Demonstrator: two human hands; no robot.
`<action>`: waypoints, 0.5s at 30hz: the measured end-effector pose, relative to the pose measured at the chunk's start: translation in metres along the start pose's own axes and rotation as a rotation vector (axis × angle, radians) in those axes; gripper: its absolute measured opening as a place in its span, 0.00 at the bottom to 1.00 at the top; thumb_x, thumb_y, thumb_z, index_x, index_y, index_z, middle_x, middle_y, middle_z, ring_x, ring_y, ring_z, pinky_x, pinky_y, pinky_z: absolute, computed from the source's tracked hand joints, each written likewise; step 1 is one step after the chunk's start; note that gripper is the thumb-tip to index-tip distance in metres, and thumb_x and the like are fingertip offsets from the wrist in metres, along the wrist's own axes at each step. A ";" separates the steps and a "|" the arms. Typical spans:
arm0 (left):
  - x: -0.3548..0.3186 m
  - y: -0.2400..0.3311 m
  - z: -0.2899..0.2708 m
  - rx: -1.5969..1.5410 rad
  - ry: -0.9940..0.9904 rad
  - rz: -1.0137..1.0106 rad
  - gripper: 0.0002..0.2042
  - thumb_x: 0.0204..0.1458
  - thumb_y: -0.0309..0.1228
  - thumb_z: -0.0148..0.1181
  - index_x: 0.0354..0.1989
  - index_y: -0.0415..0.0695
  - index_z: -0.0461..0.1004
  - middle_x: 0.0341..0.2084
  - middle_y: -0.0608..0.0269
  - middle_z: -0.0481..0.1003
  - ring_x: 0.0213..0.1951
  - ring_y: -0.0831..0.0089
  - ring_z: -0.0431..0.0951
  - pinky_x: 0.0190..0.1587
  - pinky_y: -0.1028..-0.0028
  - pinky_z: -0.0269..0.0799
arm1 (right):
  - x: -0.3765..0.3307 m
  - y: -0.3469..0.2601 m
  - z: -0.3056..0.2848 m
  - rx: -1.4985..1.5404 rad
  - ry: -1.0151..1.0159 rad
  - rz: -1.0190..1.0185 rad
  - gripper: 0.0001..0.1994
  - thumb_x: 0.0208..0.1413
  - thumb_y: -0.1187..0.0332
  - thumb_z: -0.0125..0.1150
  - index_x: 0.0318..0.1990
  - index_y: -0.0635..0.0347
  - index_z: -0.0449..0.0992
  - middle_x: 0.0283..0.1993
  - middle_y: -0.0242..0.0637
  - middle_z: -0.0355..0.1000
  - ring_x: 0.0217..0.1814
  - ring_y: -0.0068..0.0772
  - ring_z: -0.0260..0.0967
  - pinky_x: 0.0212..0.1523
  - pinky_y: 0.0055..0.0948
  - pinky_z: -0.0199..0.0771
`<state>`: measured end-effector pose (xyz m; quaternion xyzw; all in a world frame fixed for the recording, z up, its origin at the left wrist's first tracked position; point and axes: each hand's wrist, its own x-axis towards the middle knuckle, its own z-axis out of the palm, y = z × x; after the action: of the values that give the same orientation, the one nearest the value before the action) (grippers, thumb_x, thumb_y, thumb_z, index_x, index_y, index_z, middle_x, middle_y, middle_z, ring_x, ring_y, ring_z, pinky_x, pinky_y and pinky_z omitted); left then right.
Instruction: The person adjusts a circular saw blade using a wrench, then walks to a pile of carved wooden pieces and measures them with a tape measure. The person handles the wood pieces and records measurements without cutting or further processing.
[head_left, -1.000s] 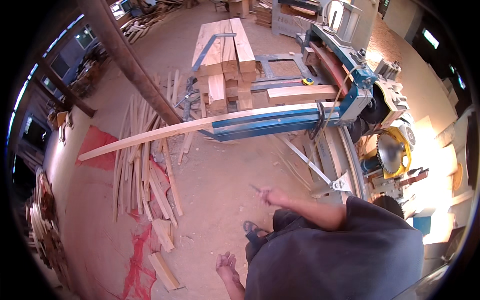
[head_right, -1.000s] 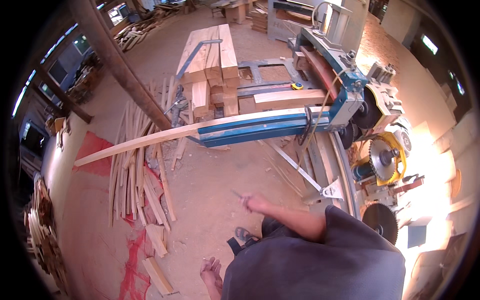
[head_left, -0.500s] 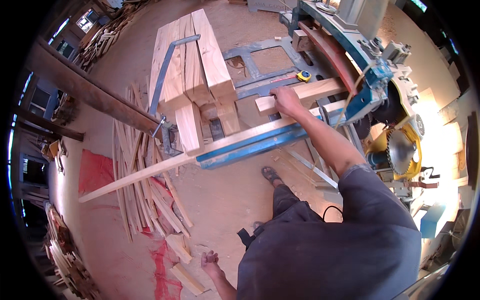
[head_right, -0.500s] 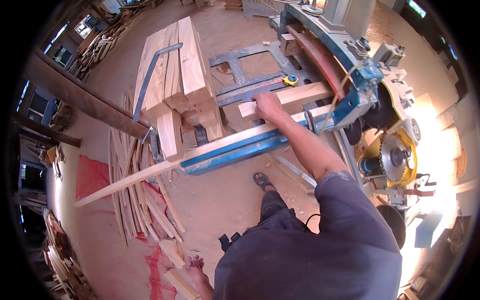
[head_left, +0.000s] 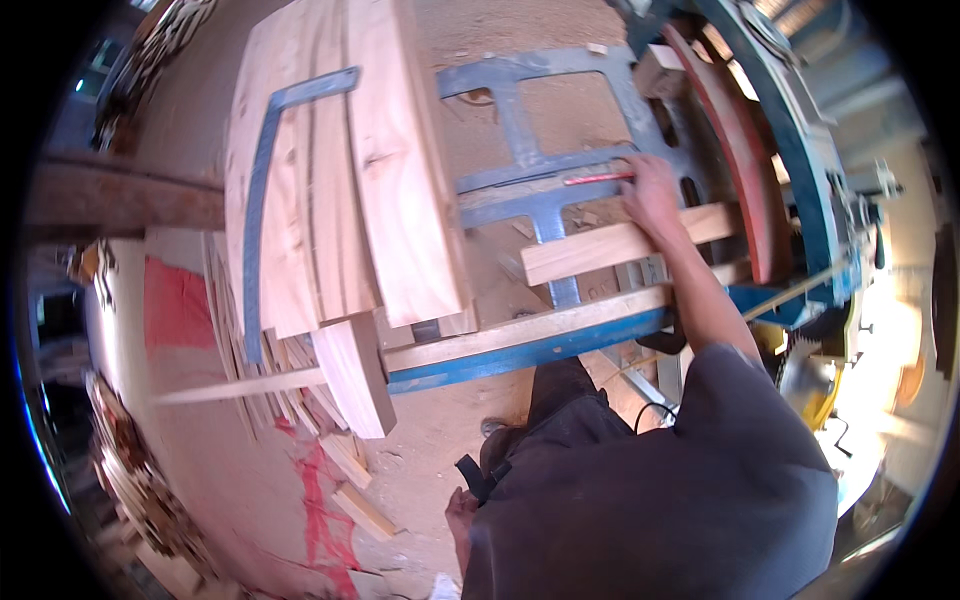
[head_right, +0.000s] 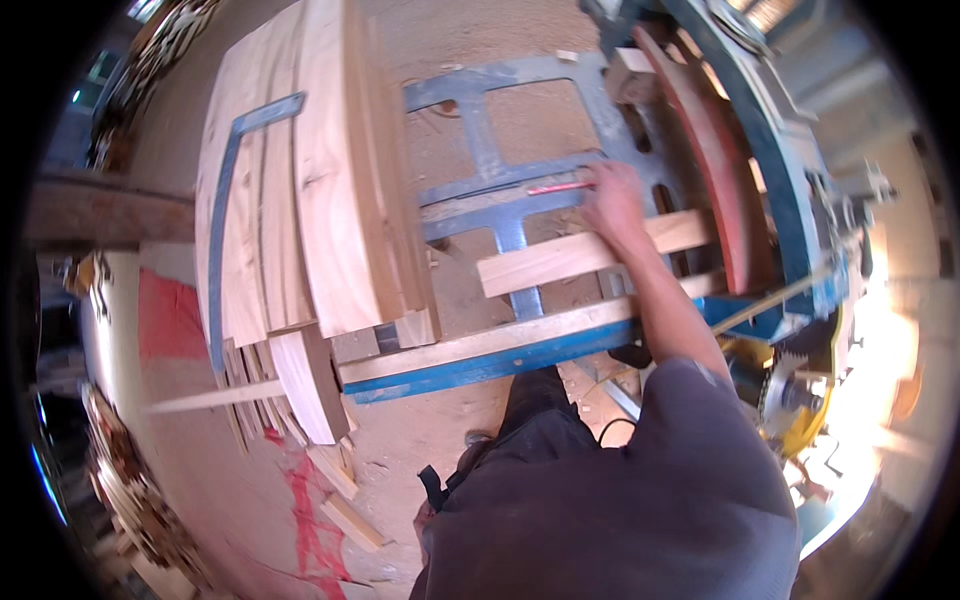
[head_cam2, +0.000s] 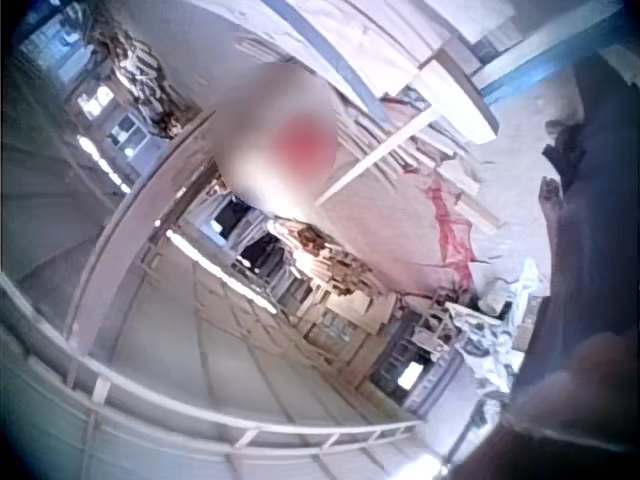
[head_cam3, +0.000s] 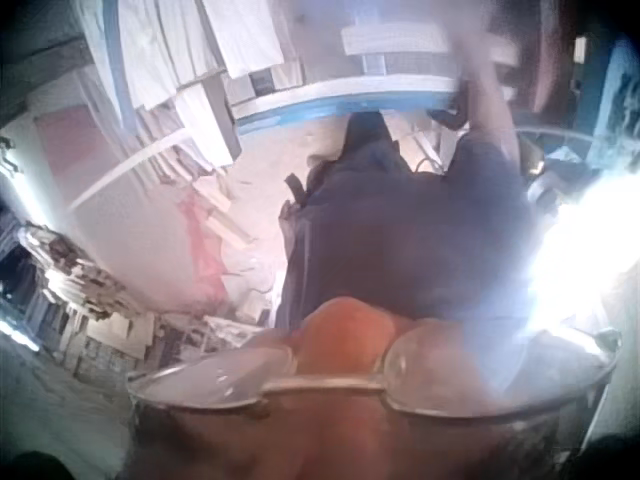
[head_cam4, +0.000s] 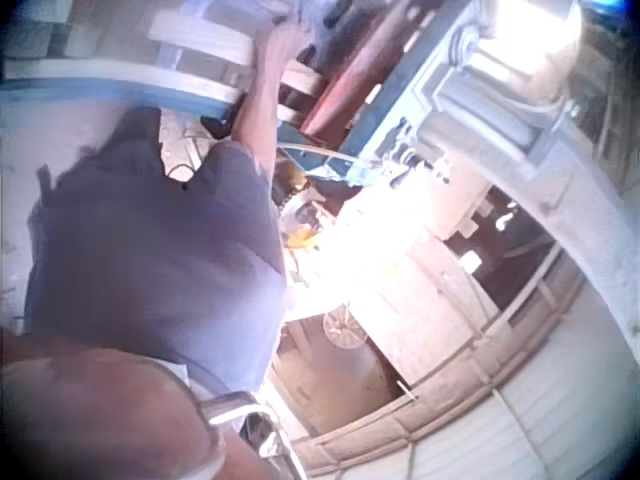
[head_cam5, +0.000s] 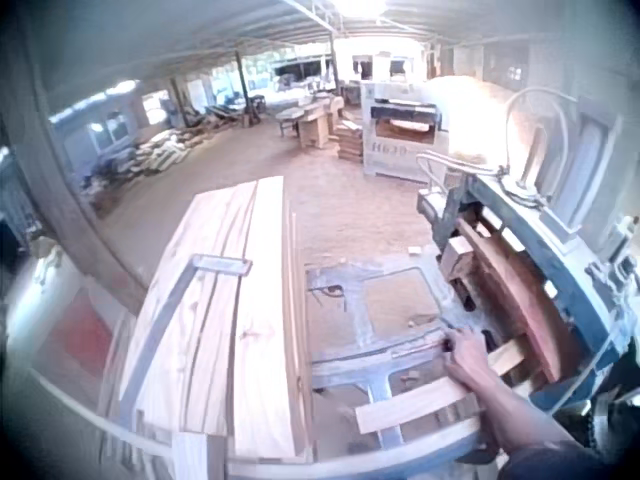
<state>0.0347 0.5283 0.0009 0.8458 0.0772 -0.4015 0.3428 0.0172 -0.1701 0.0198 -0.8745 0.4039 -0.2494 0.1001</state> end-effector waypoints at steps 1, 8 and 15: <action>0.002 0.003 -0.003 0.038 0.016 0.037 0.21 0.63 0.35 0.57 0.57 0.30 0.72 0.35 0.51 0.81 0.34 0.65 0.81 0.41 0.69 0.76 | -0.003 0.015 -0.007 -0.028 -0.004 0.052 0.22 0.47 0.75 0.60 0.54 0.61 0.79 0.54 0.51 0.76 0.59 0.56 0.70 0.62 0.48 0.69; 0.012 0.055 -0.053 0.001 0.144 0.057 0.20 0.62 0.35 0.58 0.60 0.41 0.75 0.45 0.47 0.82 0.43 0.54 0.82 0.48 0.62 0.77 | -0.022 0.088 -0.007 -0.180 -0.338 0.238 0.25 0.52 0.68 0.56 0.59 0.60 0.77 0.57 0.59 0.74 0.58 0.60 0.72 0.59 0.49 0.72; -0.030 -0.116 -0.043 -0.186 0.285 0.037 0.18 0.59 0.35 0.58 0.58 0.48 0.77 0.42 0.47 0.81 0.42 0.49 0.81 0.47 0.59 0.76 | -0.002 0.098 -0.070 -0.138 -0.075 -0.078 0.29 0.62 0.51 0.57 0.57 0.70 0.76 0.50 0.61 0.78 0.48 0.62 0.75 0.48 0.48 0.73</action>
<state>-0.0057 0.6479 -0.0181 0.8599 0.1464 -0.2625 0.4126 -0.0848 -0.2305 0.0424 -0.9031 0.3816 -0.1918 0.0449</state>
